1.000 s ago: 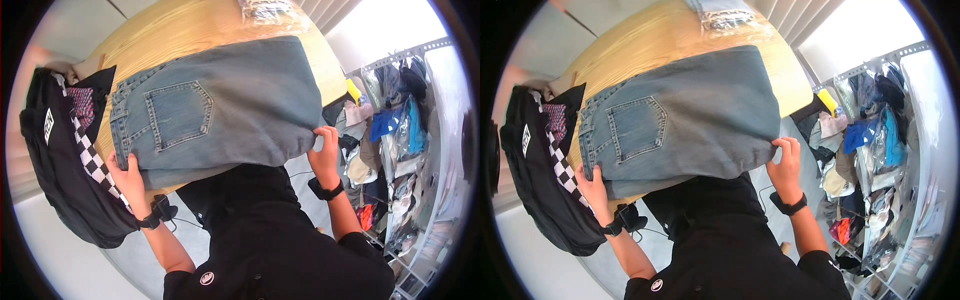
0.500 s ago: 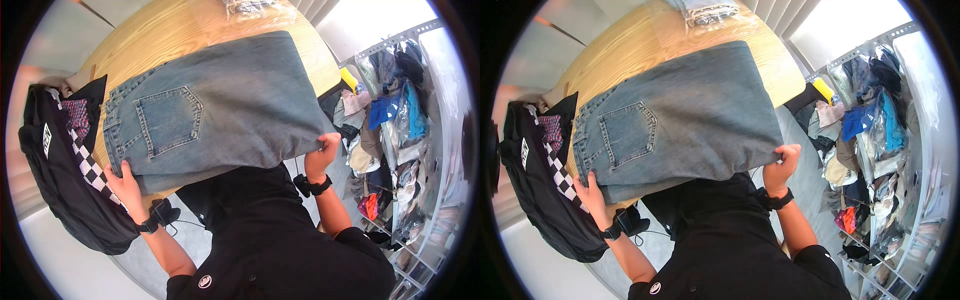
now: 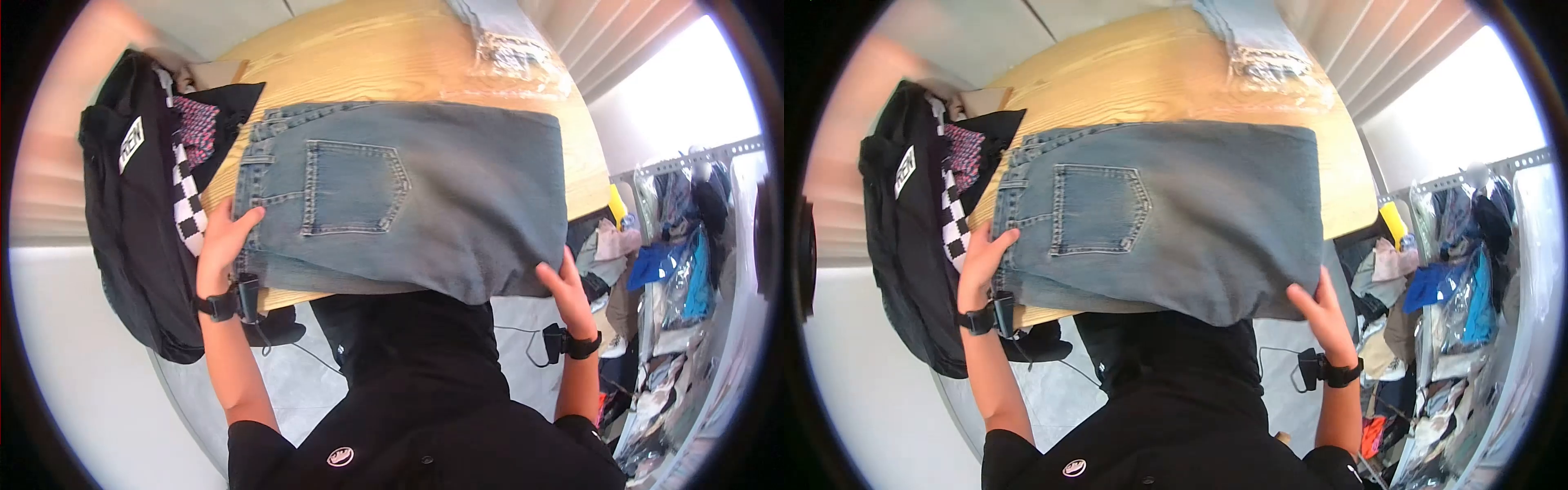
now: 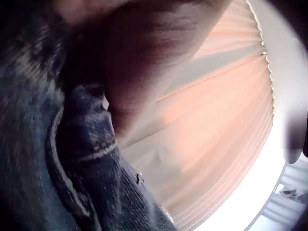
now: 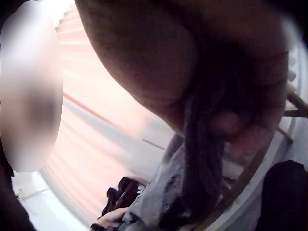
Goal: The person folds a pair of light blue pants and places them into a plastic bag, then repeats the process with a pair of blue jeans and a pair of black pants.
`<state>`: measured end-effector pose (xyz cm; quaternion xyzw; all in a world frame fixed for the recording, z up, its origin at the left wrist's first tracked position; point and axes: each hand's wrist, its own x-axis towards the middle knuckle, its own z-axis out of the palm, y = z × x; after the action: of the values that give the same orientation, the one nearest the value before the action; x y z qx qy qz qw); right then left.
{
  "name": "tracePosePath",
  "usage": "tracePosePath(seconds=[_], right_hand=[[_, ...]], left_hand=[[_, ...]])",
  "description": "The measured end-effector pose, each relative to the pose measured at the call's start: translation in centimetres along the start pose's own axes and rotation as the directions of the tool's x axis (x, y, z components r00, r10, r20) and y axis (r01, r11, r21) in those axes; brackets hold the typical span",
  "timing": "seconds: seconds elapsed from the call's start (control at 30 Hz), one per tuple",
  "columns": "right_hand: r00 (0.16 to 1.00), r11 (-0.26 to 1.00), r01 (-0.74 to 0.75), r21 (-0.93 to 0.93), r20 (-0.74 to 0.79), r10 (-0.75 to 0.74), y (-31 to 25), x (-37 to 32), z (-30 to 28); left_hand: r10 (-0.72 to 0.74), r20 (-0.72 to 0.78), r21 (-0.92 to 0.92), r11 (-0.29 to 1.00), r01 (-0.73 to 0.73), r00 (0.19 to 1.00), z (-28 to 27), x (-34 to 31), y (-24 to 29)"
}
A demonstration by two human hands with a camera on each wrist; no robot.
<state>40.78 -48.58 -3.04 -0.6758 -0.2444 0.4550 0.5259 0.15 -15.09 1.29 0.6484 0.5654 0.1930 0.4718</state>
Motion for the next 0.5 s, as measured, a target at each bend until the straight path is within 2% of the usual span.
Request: tracePosePath(seconds=[0.07, 0.1, 0.13, 0.17, 0.2, 0.27, 0.3, 0.33, 0.37, 0.4, 0.47, 0.5], right_hand=[[0.990, 0.946, 0.113, -0.305, 0.111, -0.082, -0.5, 0.2, 0.1], [0.984, 0.957, 0.144, -0.250, 0.140, -0.111, -0.7, 0.5, -0.4], [0.981, 0.922, 0.169, -0.349, 0.146, -0.124, -3.1, 0.6, -0.4], [0.985, 0.952, 0.168, -0.257, 0.087, -0.150, -4.7, 1.0, 0.7], [0.986, 0.972, 0.167, -0.166, 0.029, -0.164, -5.5, 1.3, 1.7], [0.995, 0.989, 0.089, -0.121, -0.033, -0.094, -5.8, 1.4, 4.8], [0.993, 0.978, 0.121, -0.167, 0.021, -0.120, -3.2, 1.8, 5.4], [0.988, 0.987, 0.054, -0.153, 0.154, -0.031, -4.5, 1.0, 7.1], [0.963, 0.951, 0.088, -0.297, 0.270, -0.004, -4.6, 0.5, 7.2], [0.926, 0.894, 0.133, -0.428, 0.376, 0.042, -4.7, 0.0, 6.9], [0.931, 0.771, 0.231, -0.593, 0.366, 0.002, -6.6, 0.0, 6.2], [0.944, 0.723, 0.244, -0.647, 0.328, -0.025, -7.1, 0.5, 5.4]], left_hand=[[0.034, -0.075, -0.022, 0.999, -0.036, 0.997, -0.3, 0.1, -0.6], [0.056, -0.119, -0.003, 0.998, -0.057, 0.991, -0.4, -0.4, -0.3], [0.077, -0.154, 0.017, 0.997, -0.075, 0.985, -0.4, -0.9, 0.0], [0.156, -0.197, -0.053, 0.984, -0.170, 0.968, -1.1, -0.6, 0.1], [0.143, -0.214, -0.040, 0.987, -0.155, 0.966, -2.3, 0.1, -0.6], [0.189, -0.317, 0.074, 0.982, -0.175, 0.929, -3.9, 1.5, -0.7], [0.318, -0.396, 0.281, 0.935, -0.217, 0.862, -3.8, 1.5, -1.1], [0.456, -0.441, 0.483, 0.847, -0.224, 0.773, -3.8, 1.5, -1.3], [0.594, -0.445, 0.667, 0.719, -0.194, 0.670, -3.8, 1.4, -1.3], [0.624, -0.459, 0.684, 0.702, -0.197, 0.632, -2.4, -0.3, 0.3], [0.403, -0.439, 0.411, 0.885, -0.219, 0.803, 0.1, -4.7, 2.9], [0.261, -0.283, 0.330, 0.930, -0.162, 0.923, 1.8, -7.5, 4.5]])
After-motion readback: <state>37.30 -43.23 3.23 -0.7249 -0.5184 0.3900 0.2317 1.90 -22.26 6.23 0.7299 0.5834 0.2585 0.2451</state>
